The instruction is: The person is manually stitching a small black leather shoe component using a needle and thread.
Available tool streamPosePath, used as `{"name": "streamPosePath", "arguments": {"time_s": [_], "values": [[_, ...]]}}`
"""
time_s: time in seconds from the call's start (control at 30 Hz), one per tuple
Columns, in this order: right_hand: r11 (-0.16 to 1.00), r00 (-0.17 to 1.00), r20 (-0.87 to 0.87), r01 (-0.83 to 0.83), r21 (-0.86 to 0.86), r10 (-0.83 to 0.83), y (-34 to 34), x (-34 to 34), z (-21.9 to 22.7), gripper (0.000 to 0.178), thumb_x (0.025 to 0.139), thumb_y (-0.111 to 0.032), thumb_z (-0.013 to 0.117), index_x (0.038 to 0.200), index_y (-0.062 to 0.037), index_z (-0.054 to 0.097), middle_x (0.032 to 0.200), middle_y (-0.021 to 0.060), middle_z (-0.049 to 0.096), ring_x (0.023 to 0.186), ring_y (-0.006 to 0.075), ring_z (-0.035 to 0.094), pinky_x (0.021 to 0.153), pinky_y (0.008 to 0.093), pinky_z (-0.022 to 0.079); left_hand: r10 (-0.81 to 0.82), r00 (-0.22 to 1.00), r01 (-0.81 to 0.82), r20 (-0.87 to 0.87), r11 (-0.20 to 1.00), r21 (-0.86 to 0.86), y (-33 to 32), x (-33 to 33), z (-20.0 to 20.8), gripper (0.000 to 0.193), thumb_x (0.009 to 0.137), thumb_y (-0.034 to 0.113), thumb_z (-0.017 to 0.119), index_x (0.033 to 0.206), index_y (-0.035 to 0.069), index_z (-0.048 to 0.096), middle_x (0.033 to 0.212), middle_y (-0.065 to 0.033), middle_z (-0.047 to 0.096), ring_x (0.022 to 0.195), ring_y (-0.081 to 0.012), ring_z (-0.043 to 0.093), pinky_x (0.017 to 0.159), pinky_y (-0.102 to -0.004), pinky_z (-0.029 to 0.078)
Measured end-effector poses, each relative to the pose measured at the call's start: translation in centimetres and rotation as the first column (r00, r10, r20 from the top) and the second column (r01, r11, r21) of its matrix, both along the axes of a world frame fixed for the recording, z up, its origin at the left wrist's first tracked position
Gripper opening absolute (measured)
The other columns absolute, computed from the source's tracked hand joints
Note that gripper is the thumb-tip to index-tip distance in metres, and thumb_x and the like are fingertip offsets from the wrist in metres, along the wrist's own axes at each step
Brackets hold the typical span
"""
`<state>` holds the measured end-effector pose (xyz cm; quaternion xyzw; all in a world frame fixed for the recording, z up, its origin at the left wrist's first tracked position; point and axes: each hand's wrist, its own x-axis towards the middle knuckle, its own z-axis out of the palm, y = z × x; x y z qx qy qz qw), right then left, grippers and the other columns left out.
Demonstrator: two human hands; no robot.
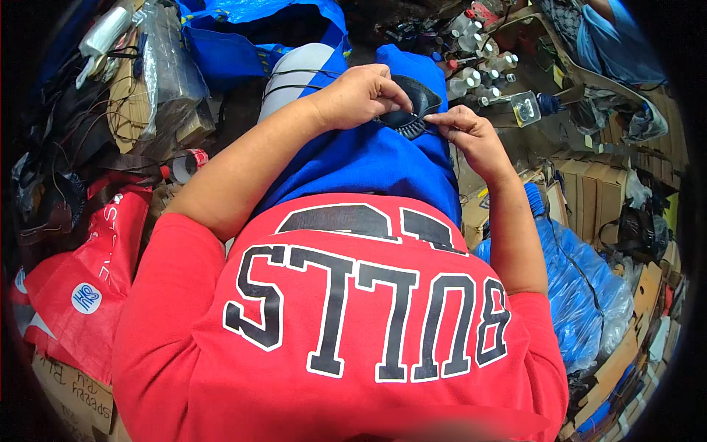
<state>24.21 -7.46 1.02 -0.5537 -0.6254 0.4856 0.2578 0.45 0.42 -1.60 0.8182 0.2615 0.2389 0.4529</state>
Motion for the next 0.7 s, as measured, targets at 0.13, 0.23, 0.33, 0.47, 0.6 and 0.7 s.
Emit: {"name": "streamPosePath", "arguments": {"time_s": [0.13, 0.23, 0.33, 0.47, 0.6, 0.7], "values": [[0.994, 0.988, -0.152, -0.011, -0.109, -0.005, 0.3, 0.3, -0.8, 0.025, 0.082, -0.005, 0.061, 0.106, -0.01, 0.069, 0.085, -0.0005, 0.054, 0.082, 0.0092, 0.049, 0.077, 0.0219, 0.039, -0.081, 0.997, 0.082, 0.016, 0.991, -0.105, 0.8, 0.6, -0.3, 0.019, 0.075, 0.002, 0.066, 0.09, 0.012, 0.072, 0.072, -0.0033, 0.046, 0.072, -0.0162, 0.048, 0.065, -0.0279, 0.04], [0.99, 0.975, -0.22, -0.027, -0.139, -0.004, 0.7, 0.2, -0.9, 0.025, 0.083, -0.006, 0.061, 0.106, -0.0101, 0.069, 0.087, -0.0006, 0.055, 0.084, 0.0085, 0.049, 0.078, 0.0214, 0.039, -0.121, 0.993, 0.12, 0.0, 0.986, -0.113, 1.2, 1.2, 0.2, 0.02, 0.074, 0.002, 0.066, 0.091, 0.011, 0.071, 0.072, -0.0036, 0.048, 0.072, -0.0172, 0.049, 0.065, -0.0288, 0.041], [0.994, 0.991, -0.13, -0.034, -0.108, 0.02, 0.5, 0.0, -0.5, 0.025, 0.082, -0.007, 0.063, 0.107, -0.0084, 0.068, 0.089, -0.0002, 0.056, 0.084, 0.008, 0.05, 0.076, 0.0209, 0.04, -0.109, 0.99, 0.121, -0.089, 0.982, 0.145, 0.9, 0.8, 1.4, 0.022, 0.075, 0.003, 0.067, 0.095, 0.012, 0.07, 0.073, -0.0047, 0.049, 0.074, -0.0183, 0.051, 0.068, -0.0305, 0.043], [0.997, 0.998, -0.05, 0.032, -0.074, -0.036, -0.5, -0.8, 0.0, 0.028, 0.081, -0.008, 0.066, 0.109, -0.0064, 0.067, 0.087, -0.0016, 0.057, 0.081, 0.0062, 0.051, 0.072, 0.0192, 0.041, -0.058, 0.993, 0.081, -0.106, 0.97, 0.228, -0.5, -0.3, 1.9, 0.023, 0.076, 0.004, 0.066, 0.099, 0.009, 0.069, 0.076, -0.004, 0.054, 0.074, -0.0146, 0.053, 0.069, -0.0287, 0.044], [0.946, 0.918, -0.306, 0.168, -0.276, -0.252, -0.7, -1.4, -0.5, 0.033, 0.08, -0.006, 0.068, 0.112, -0.0046, 0.064, 0.08, -0.0044, 0.057, 0.072, 0.0037, 0.05, 0.067, 0.0166, 0.039, 0.077, 0.995, -0.096, -0.071, 0.938, -0.333, -0.7, 0.0, 0.7, 0.023, 0.079, 0.002, 0.064, 0.102, 0.002, 0.066, 0.081, -0.0007, 0.062, 0.071, -0.0066, 0.053, 0.067, -0.0228, 0.045], [0.943, 0.895, -0.357, 0.166, -0.289, -0.267, -0.5, -1.0, -0.9, 0.032, 0.079, -0.006, 0.069, 0.11, -0.0039, 0.063, 0.08, -0.004, 0.058, 0.071, 0.0033, 0.05, 0.067, 0.0164, 0.039, 0.089, 0.991, -0.019, 0.096, 0.826, -0.563, -0.6, 0.6, 0.1, 0.023, 0.079, 0.002, 0.064, 0.102, 0.002, 0.065, 0.079, 0.0001, 0.06, 0.071, -0.0067, 0.053, 0.066, -0.0219, 0.044]]}}
